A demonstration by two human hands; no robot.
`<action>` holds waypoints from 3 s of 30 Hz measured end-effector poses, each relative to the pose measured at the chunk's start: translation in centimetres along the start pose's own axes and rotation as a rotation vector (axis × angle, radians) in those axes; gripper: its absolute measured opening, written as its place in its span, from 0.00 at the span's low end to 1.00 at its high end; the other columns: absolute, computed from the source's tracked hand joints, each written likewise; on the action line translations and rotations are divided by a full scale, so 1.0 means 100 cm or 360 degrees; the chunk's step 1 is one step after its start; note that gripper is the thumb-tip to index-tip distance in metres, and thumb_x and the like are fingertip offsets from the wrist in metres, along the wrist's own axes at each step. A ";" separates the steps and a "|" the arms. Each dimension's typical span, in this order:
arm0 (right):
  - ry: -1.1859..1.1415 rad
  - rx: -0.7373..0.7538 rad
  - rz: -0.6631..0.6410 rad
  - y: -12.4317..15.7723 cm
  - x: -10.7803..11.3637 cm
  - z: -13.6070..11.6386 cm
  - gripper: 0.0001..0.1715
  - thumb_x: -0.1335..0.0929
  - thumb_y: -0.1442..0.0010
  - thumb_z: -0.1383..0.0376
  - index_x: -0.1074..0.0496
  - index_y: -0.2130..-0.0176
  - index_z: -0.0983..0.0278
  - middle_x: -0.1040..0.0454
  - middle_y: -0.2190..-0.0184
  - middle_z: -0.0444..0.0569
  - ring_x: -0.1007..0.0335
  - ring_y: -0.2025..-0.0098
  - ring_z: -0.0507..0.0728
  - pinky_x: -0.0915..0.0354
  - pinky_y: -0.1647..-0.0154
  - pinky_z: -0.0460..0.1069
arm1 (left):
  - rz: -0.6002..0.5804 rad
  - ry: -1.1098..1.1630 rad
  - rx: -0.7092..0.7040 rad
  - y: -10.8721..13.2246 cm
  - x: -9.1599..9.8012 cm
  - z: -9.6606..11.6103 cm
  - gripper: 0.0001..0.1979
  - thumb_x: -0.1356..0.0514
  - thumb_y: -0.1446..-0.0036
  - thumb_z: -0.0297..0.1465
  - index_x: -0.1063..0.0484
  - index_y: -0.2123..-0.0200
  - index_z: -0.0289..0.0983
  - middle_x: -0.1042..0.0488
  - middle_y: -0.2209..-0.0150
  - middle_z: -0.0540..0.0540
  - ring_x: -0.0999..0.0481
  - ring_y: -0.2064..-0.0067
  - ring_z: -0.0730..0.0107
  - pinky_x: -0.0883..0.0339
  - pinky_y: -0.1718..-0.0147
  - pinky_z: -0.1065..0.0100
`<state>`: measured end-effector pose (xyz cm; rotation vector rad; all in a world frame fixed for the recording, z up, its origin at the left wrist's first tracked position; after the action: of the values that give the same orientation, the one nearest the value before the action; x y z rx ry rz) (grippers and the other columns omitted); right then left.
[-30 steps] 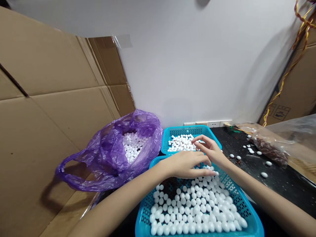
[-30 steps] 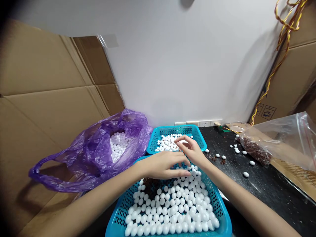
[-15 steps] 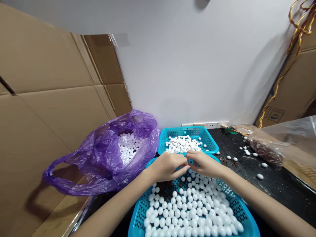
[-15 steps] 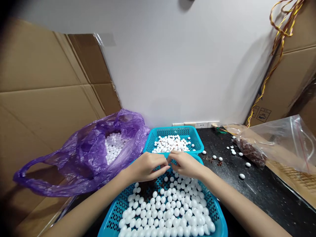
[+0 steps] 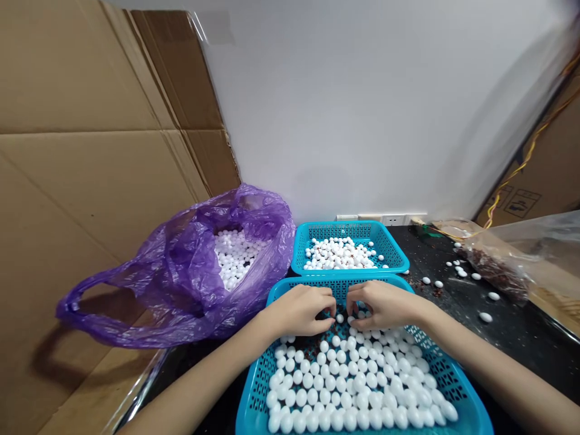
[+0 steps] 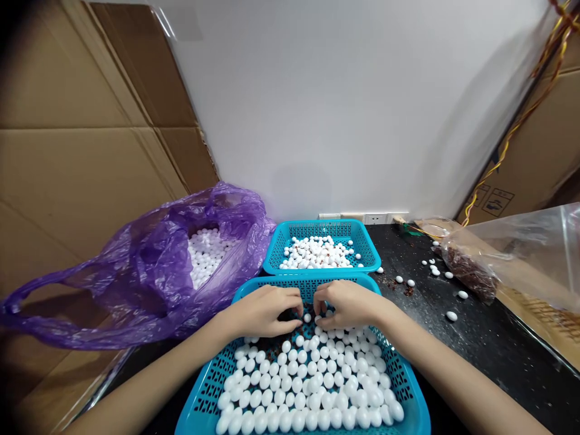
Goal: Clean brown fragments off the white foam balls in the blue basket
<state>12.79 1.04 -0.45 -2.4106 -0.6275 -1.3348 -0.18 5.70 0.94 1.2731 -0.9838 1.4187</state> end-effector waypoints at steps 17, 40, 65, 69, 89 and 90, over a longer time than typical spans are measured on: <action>-0.0096 -0.0085 0.0013 0.000 0.000 0.000 0.09 0.32 0.50 0.71 0.32 0.65 0.63 0.32 0.77 0.41 0.36 0.76 0.50 0.45 0.77 0.44 | -0.0017 0.0203 -0.0223 -0.002 -0.002 0.004 0.03 0.41 0.45 0.25 0.28 0.67 0.38 0.26 0.66 0.52 0.25 0.64 0.70 0.38 0.69 0.73; -0.1133 0.0006 0.0633 -0.003 0.022 0.007 0.08 0.31 0.42 0.62 0.29 0.62 0.63 0.30 0.66 0.47 0.34 0.69 0.50 0.35 0.73 0.44 | 0.1116 0.0512 -0.0335 0.008 0.031 -0.004 0.02 0.42 0.45 0.23 0.31 0.70 0.34 0.25 0.69 0.46 0.26 0.65 0.70 0.32 0.63 0.67; -0.1060 0.0130 0.0642 -0.003 0.018 0.009 0.06 0.32 0.40 0.62 0.27 0.62 0.61 0.36 0.63 0.48 0.35 0.64 0.52 0.27 0.70 0.46 | 0.0932 0.0567 -0.0146 0.004 0.026 -0.010 0.03 0.41 0.45 0.23 0.33 0.68 0.36 0.26 0.68 0.50 0.27 0.65 0.73 0.34 0.64 0.72; -0.0947 0.0121 0.0614 -0.002 0.017 0.005 0.06 0.32 0.40 0.63 0.27 0.62 0.61 0.35 0.63 0.49 0.36 0.63 0.53 0.28 0.73 0.45 | 0.0903 0.0556 -0.0161 0.004 0.025 -0.008 0.03 0.41 0.45 0.23 0.32 0.68 0.36 0.26 0.69 0.51 0.27 0.66 0.73 0.35 0.65 0.73; -0.1389 0.0119 0.0489 -0.002 0.018 0.005 0.07 0.31 0.41 0.63 0.25 0.63 0.62 0.35 0.57 0.49 0.30 0.64 0.51 0.27 0.67 0.47 | 0.0927 0.0388 -0.0491 0.008 0.033 0.008 0.06 0.45 0.39 0.27 0.28 0.64 0.33 0.24 0.67 0.45 0.26 0.63 0.70 0.31 0.62 0.67; -0.1410 0.0121 0.0528 -0.002 0.020 0.006 0.06 0.31 0.41 0.63 0.25 0.62 0.61 0.35 0.56 0.49 0.30 0.63 0.51 0.27 0.66 0.47 | 0.0940 0.0392 -0.0499 0.008 0.034 0.009 0.06 0.45 0.39 0.26 0.28 0.64 0.33 0.24 0.67 0.44 0.26 0.63 0.70 0.31 0.62 0.67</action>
<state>14.09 1.93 0.96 -2.8058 -0.4152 -0.0645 -0.81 5.14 4.48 0.5763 -1.4110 1.7226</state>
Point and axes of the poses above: each hand's wrist, its own y-axis away from the middle knuckle, its own x-axis out of the back of the hand, z = x × y, the point moved 5 cm from there along -y, towards the middle knuckle
